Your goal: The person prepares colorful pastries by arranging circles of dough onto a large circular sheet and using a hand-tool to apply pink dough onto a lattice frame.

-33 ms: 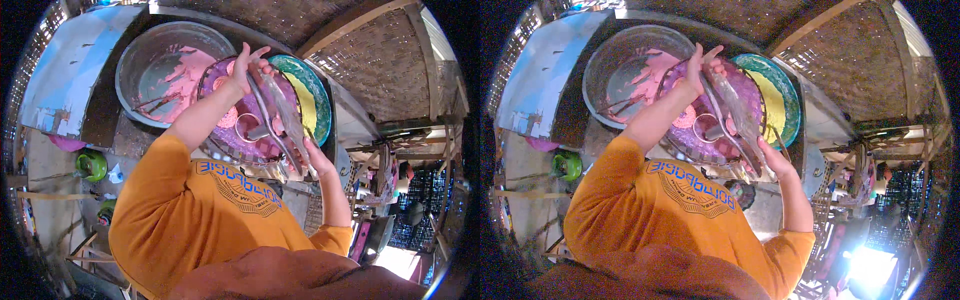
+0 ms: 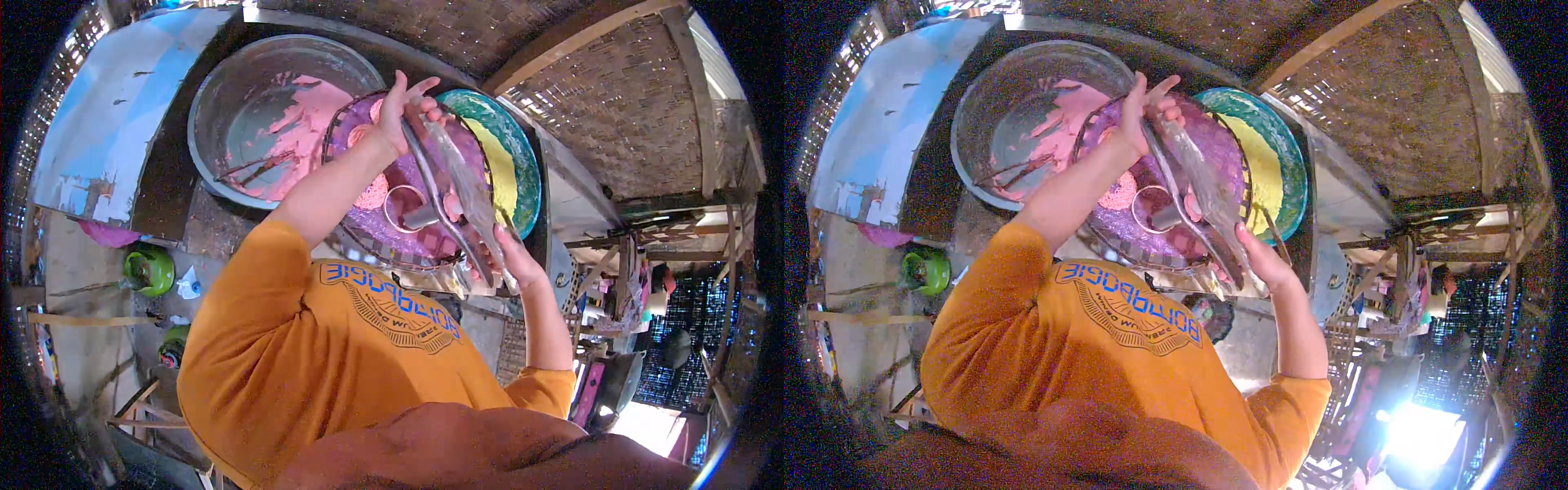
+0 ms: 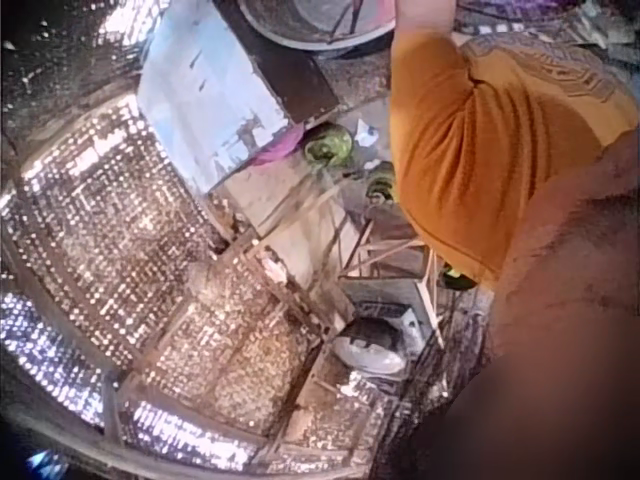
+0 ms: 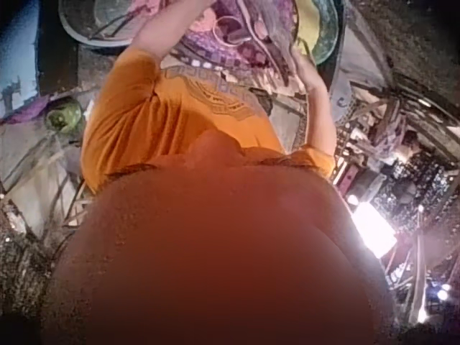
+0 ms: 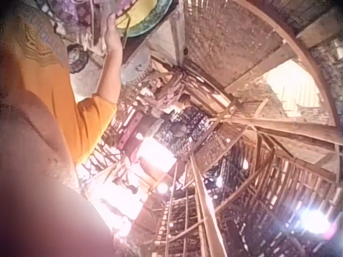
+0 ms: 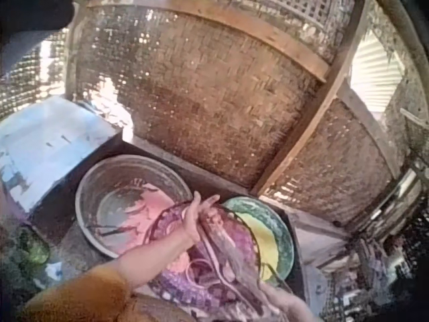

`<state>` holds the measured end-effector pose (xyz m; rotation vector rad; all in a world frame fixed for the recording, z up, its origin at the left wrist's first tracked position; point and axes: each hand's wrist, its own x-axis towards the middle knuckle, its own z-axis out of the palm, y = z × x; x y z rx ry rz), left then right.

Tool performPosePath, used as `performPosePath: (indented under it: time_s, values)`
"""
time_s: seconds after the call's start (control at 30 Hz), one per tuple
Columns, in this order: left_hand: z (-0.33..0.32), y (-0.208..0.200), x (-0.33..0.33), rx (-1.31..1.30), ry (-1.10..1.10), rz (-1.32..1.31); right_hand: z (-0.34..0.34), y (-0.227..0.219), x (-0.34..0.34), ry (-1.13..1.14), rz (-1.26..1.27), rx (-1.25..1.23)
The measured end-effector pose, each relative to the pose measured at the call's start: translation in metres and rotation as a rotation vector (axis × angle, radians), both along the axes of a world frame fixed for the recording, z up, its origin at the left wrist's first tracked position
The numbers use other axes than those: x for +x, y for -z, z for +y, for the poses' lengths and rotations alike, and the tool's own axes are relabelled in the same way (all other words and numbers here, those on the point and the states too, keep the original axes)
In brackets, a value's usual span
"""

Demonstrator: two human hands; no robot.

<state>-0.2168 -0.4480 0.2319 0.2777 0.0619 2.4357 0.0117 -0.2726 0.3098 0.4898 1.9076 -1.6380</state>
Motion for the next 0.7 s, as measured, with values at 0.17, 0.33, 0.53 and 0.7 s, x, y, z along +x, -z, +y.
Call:
performPosePath:
  time_s: [0.17,0.33,0.53,0.7]
  values:
    - [-0.018,0.002,-0.001,-0.083,-0.057,-0.012,-0.015,0.009,-0.006,-0.033,0.005,-0.052]
    - [-0.03,-0.004,-0.023,-0.064,-0.075,0.033,-0.019,0.021,-0.026,-0.088,0.105,0.116]
    - [-0.019,0.004,-0.038,-0.022,-0.076,0.058,-0.02,0.013,-0.034,0.006,0.188,0.313]
    - [-0.001,0.012,-0.023,-0.058,-0.088,-0.058,-0.005,0.008,-0.023,-0.03,0.184,0.393]
